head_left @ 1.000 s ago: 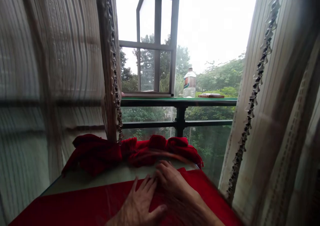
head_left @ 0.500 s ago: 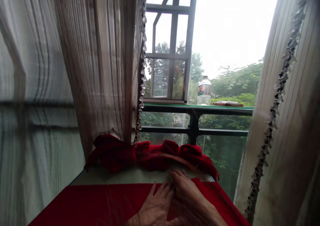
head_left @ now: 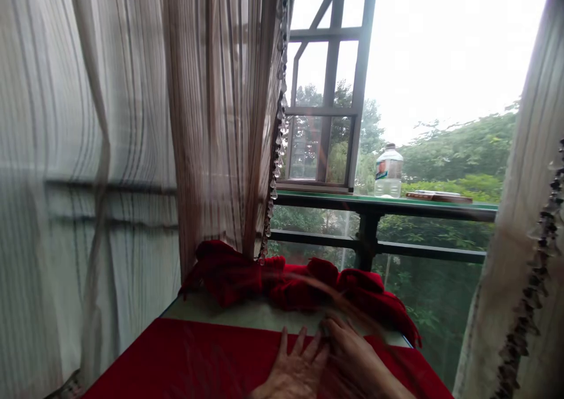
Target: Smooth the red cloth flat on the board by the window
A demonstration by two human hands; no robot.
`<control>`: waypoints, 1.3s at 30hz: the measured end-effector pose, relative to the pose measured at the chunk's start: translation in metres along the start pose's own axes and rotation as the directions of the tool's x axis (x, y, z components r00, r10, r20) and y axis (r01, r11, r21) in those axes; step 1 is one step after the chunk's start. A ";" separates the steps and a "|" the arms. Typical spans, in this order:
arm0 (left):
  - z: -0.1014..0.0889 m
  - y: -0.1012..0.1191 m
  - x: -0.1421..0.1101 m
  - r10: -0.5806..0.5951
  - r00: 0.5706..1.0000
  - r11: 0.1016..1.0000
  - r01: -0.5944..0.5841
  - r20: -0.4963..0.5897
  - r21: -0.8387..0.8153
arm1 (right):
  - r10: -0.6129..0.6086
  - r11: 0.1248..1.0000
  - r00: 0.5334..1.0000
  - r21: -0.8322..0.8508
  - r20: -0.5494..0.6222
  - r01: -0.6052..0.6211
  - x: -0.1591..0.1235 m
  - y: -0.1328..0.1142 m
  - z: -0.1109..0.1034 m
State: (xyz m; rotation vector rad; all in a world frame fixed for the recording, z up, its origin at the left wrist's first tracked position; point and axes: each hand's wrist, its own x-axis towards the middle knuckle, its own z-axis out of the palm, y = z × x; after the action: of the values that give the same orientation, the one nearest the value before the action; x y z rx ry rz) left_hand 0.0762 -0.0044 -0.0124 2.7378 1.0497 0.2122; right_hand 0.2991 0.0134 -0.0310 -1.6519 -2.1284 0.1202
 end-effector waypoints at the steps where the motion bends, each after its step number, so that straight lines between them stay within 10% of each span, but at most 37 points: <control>1: 0.001 -0.001 0.001 -0.015 1.000 0.999 0.016 0.013 -0.048 | 0.001 1.000 1.000 -0.003 -0.001 -0.001 0.000 0.000 0.001; 23: -0.035 0.008 -0.018 -0.290 0.955 0.953 0.283 -0.060 -0.105 | 0.033 0.999 0.999 0.041 0.006 -0.033 -0.008 -0.013 -0.018; 39: -0.018 0.029 -0.007 0.048 0.985 0.996 -0.034 0.168 -0.082 | 0.049 0.997 0.996 0.063 0.074 -0.054 -0.008 -0.029 -0.038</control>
State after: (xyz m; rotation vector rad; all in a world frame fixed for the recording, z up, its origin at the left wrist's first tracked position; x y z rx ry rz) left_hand 0.0857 -0.0275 0.0112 2.6536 0.9202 0.0243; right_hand 0.2894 -0.0100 0.0105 -1.6895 -2.1120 0.2664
